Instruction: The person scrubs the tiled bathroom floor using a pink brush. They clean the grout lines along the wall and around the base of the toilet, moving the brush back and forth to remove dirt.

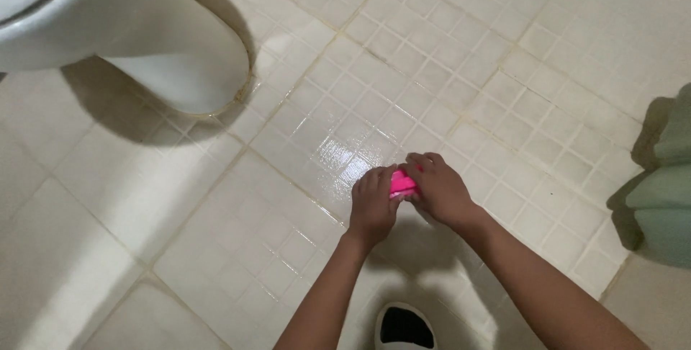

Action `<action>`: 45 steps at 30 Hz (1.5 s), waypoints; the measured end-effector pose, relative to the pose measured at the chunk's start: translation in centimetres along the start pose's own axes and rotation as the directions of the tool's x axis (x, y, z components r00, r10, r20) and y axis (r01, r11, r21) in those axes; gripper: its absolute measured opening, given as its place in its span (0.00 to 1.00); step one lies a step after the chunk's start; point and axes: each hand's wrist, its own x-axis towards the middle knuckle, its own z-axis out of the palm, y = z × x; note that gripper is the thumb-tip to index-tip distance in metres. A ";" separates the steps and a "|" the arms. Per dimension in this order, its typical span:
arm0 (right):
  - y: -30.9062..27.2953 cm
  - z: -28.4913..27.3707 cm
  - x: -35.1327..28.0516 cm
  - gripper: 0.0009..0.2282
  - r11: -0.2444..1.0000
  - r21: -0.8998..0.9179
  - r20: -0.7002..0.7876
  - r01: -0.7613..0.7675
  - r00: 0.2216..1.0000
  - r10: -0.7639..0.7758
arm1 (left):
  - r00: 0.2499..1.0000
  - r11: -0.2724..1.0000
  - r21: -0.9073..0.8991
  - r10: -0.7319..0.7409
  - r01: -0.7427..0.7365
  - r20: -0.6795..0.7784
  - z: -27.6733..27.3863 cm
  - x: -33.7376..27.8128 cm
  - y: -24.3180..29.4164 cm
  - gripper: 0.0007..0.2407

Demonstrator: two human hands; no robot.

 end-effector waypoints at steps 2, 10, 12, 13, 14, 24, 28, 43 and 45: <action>-0.3 -0.4 -0.4 0.30 1.000 -0.004 0.017 0.003 1.000 -0.003 | 1.000 1.000 -0.008 0.009 -0.009 -0.010 0.4 -0.3 0.0 0.26; 0.8 -1.4 3.2 0.31 0.998 -0.059 0.018 -0.028 0.999 0.030 | 0.999 0.994 0.104 -0.039 0.037 0.022 0.4 3.7 -0.5 0.28; 0.4 -1.8 3.2 0.30 0.996 -0.051 0.060 -0.079 0.995 0.082 | 0.997 0.994 0.099 -0.058 0.053 0.042 0.2 3.8 -0.6 0.28; 0.2 -1.6 2.8 0.30 0.996 -0.048 0.059 -0.079 0.995 0.082 | 0.997 0.993 0.103 -0.058 0.054 0.043 -0.1 3.4 -0.7 0.28; 0.0 -1.3 2.1 0.29 0.998 -0.028 0.043 -0.063 0.997 0.064 | 0.998 0.995 0.091 -0.043 0.038 0.045 -0.1 2.8 -0.7 0.28; -0.3 -1.4 1.0 0.30 1.000 -0.024 0.067 0.007 0.998 -0.005 | 0.999 0.998 0.066 0.013 -0.016 0.036 0.1 1.6 -0.4 0.28; 1.1 -1.0 2.7 0.30 0.997 -0.074 0.067 -0.033 0.997 0.038 | 0.999 0.996 0.090 -0.010 0.006 0.044 0.1 3.5 -0.4 0.28; 0.8 -1.5 1.3 0.28 1.000 -0.018 0.032 -0.009 0.999 0.010 | 0.995 0.995 0.085 -0.064 0.057 0.080 0.4 2.5 0.6 0.27; 1.0 -1.8 2.3 0.27 0.996 -0.065 0.094 -0.069 0.993 0.075 | 0.992 0.989 0.119 -0.093 0.082 0.085 0.3 3.4 0.7 0.27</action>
